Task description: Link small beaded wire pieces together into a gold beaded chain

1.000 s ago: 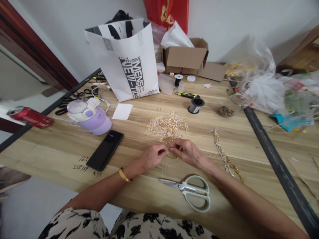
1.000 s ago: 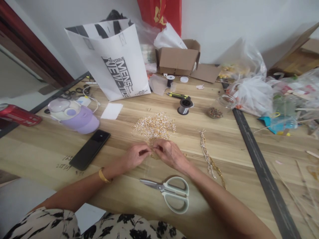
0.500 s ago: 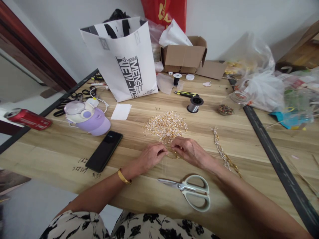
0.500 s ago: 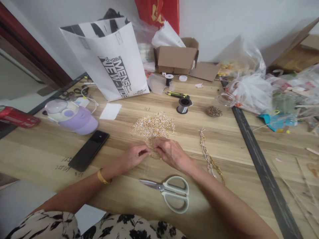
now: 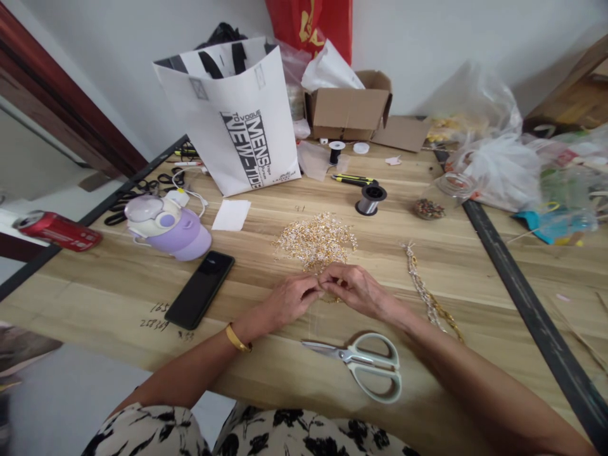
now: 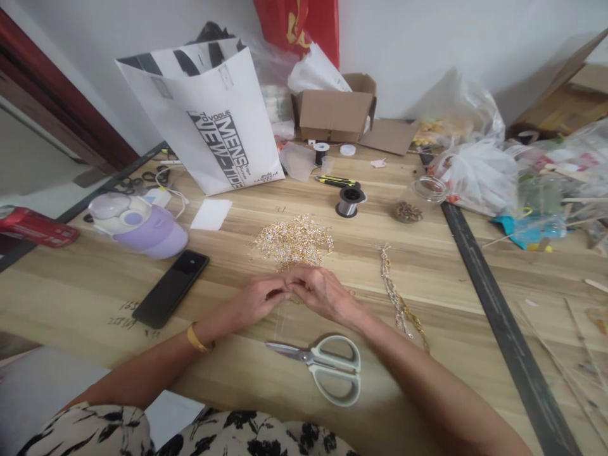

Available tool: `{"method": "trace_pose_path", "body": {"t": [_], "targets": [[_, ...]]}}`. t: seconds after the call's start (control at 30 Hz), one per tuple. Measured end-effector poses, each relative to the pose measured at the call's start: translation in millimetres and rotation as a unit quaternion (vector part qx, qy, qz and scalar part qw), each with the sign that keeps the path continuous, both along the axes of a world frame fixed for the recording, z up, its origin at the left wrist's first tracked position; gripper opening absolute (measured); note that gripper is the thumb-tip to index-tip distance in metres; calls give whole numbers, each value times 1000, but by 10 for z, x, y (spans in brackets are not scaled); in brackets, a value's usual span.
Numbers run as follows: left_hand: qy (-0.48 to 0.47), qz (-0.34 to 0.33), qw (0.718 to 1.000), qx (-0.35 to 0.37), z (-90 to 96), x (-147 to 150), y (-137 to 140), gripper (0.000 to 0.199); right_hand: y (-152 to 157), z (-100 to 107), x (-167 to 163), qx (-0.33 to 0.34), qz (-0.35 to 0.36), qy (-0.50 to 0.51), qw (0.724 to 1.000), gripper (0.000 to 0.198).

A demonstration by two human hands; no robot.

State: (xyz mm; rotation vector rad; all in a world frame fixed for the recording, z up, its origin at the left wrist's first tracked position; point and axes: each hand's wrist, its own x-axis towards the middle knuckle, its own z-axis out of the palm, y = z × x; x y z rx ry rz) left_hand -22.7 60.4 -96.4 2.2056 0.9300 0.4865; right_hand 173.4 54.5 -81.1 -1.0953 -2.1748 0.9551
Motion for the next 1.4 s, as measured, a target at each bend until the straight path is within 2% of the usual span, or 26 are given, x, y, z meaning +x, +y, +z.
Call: {"method": "trace_pose_path", "body": {"t": [0.13, 0.3, 0.4, 0.53, 0.8, 1.07, 1.4], "targets": [[-29, 17, 997, -77, 3, 13, 20, 22, -7, -11, -1, 13, -15, 12, 1000, 12], [-82, 27, 981, -172, 3, 2, 69, 24, -19, 31, 28, 74, -79, 14, 994, 17], [-114, 28, 970, -213, -24, -15, 99, 27, -23, 55, 35, 84, -54, -7, 995, 9], [-143, 26, 953, -265, -55, -28, 121, 31, -27, 27, 17, 72, -24, -23, 997, 13], [-135, 30, 952, -272, -64, -31, 125, 36, -42, 26, -8, 64, -9, -21, 998, 14], [-150, 55, 933, -323, -50, -41, 146, 38, -59, 39, -19, 76, -23, -39, 996, 13], [-175, 82, 914, -357, -49, -39, 169, 36, -105, 4, -56, 117, 12, -74, 990, 15]]}}
